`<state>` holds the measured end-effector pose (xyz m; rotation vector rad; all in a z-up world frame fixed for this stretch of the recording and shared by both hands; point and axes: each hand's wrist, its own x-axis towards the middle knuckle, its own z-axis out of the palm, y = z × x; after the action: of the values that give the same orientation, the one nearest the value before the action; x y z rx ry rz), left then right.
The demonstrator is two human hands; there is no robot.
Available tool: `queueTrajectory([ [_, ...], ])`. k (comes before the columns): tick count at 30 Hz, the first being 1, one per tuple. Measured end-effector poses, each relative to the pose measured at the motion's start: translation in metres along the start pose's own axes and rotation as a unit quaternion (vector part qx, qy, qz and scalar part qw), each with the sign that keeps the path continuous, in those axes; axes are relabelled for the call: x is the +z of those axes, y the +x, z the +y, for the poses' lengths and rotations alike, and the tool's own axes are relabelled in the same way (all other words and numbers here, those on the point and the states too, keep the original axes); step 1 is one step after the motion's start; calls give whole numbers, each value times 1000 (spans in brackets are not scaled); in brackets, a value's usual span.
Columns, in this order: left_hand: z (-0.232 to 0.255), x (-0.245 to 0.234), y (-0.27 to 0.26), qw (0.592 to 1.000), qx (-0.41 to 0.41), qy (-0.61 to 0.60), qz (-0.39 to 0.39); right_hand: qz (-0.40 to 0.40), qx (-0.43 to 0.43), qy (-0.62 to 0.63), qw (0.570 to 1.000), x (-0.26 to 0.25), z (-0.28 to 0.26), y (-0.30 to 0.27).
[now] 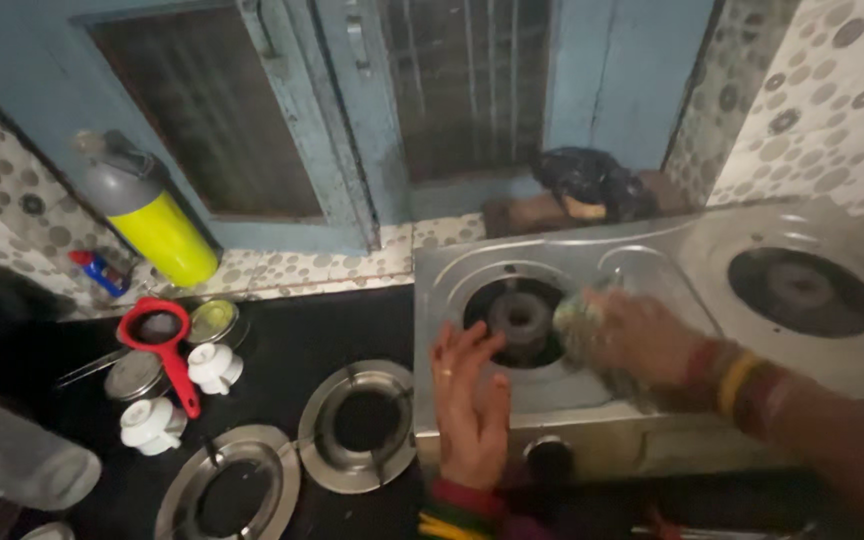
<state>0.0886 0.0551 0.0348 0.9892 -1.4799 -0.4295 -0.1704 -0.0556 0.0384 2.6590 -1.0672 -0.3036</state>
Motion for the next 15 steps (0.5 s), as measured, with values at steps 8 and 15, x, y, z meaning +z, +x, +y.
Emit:
queueTrajectory([
  [8,-18,36,-24,997,-17,22,-71,-160,296,11,942,21,49,12],
  [15,-44,40,-25,997,39,-21,-63,-115,204,-104,966,45,-33,-94],
])
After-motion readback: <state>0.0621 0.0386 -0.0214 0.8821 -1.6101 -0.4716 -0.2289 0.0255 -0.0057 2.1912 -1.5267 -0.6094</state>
